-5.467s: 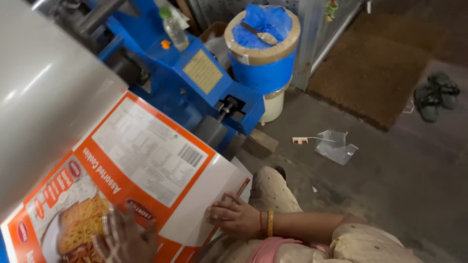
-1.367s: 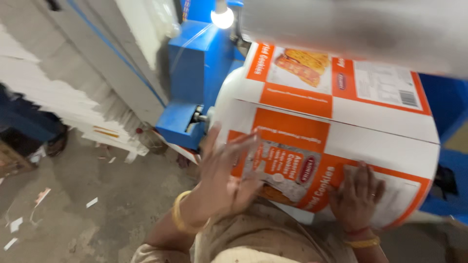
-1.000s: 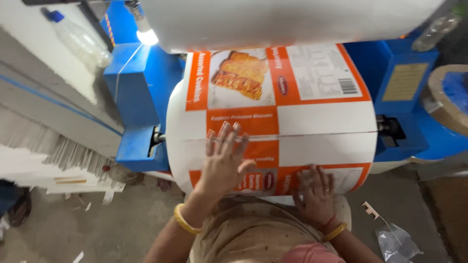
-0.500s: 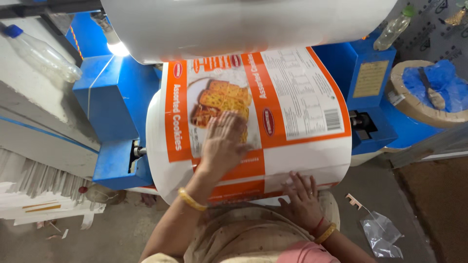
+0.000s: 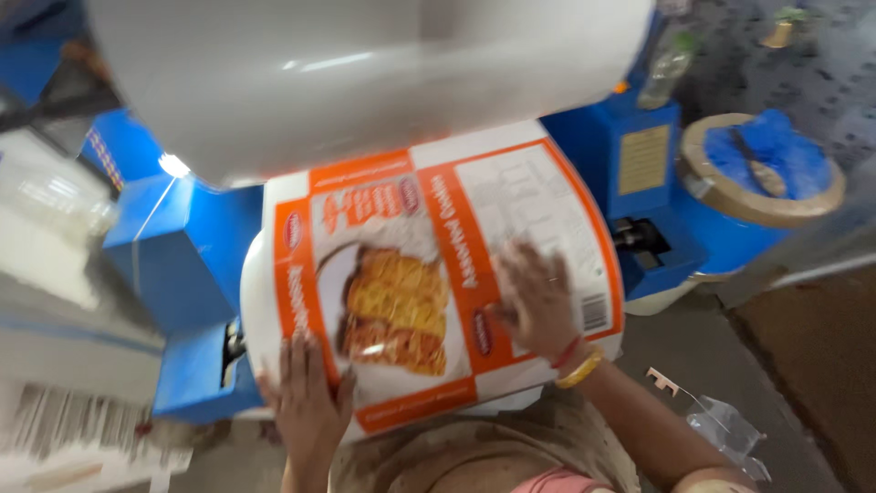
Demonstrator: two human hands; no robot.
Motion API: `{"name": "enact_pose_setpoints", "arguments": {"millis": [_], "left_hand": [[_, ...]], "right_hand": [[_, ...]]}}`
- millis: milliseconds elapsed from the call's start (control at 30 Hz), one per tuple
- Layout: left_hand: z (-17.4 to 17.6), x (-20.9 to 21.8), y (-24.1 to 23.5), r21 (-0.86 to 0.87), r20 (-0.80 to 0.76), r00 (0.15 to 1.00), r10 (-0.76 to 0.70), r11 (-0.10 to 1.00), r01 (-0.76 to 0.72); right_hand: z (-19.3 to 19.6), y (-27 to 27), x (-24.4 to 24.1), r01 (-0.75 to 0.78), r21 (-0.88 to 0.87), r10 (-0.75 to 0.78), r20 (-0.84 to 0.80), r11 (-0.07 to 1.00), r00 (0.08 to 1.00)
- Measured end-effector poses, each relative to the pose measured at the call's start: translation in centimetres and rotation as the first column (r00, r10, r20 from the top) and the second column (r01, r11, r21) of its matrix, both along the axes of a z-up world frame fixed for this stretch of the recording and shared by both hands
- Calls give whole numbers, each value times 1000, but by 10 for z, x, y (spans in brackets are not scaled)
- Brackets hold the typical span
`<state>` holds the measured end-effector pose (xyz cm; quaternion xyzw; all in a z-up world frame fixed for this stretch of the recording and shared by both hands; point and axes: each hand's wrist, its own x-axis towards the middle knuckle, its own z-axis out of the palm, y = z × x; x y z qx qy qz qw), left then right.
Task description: The person wraps a large roll of printed packaging material around a rotating cylindrical form. They use both hands to smooth the material and ensure it adheres evenly to the surface as the cylinder spins.
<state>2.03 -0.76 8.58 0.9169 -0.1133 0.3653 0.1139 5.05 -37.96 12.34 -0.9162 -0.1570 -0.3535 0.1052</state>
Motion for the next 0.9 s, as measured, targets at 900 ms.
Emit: {"name": "enact_pose_setpoints", "arguments": {"millis": [900], "left_hand": [[-47, 183, -187, 200, 54, 859, -509, 849, 490]], "right_hand": [[-134, -21, -27, 11, -80, -7, 50, 997, 999]]}}
